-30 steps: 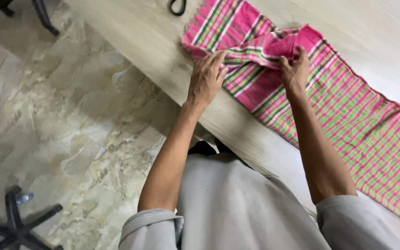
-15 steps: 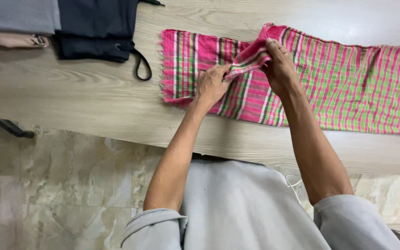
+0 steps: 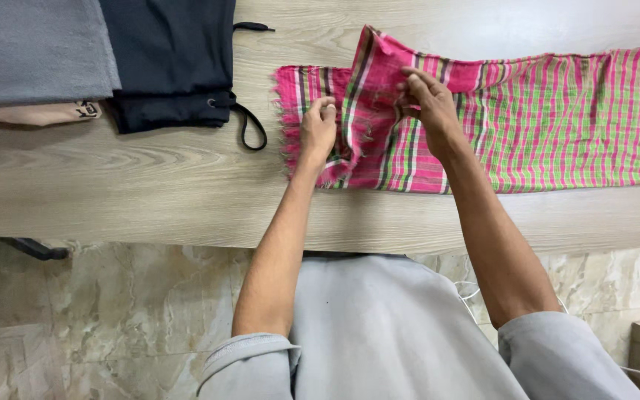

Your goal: The person folds a gray towel and places it on a table. Then they pick up a pink and green striped cloth, spread it on the table, and fold it into a compact rectangle.

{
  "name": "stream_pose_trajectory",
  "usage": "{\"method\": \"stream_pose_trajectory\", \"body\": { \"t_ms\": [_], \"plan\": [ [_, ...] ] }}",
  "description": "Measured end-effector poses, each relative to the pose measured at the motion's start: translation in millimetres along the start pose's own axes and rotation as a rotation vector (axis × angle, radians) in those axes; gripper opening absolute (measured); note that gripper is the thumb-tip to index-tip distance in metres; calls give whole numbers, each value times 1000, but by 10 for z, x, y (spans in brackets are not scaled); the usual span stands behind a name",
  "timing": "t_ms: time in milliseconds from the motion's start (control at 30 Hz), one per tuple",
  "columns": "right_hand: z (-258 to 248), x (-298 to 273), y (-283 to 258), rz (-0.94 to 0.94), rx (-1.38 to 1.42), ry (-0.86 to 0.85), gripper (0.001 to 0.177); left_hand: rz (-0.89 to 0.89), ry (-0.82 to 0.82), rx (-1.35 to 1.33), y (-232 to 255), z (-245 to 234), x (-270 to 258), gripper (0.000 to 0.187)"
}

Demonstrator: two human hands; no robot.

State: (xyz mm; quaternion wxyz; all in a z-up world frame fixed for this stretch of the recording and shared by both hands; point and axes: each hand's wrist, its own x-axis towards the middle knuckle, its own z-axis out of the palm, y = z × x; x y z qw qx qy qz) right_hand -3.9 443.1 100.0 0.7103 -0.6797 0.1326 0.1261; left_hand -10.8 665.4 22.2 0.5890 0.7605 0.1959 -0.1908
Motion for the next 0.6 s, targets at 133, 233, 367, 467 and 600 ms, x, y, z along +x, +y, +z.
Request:
{"method": "stream_pose_trajectory", "body": {
  "t_ms": [133, 233, 367, 467, 600],
  "plan": [
    [-131, -4, 244, -29, -320, 218, 35, 166, 102, 184, -9, 124, 57, 37],
    [-236, 47, 386, -39, -642, 262, 38, 525, 269, 419, 110, 359, 65, 41],
    [-237, 108, 563, -321, -1160, 152, 54, 659, 189, 527, 258, 501, 6, 52],
    [-272, 156, 655, -222, -1110, 8, 67, 692, 149, 642, 355, 534, 40, 48],
    [-327, 196, 706, -269, -1149, -9, 69, 666, 118, 791, 414, 587, 231, 36]
  ]
}}
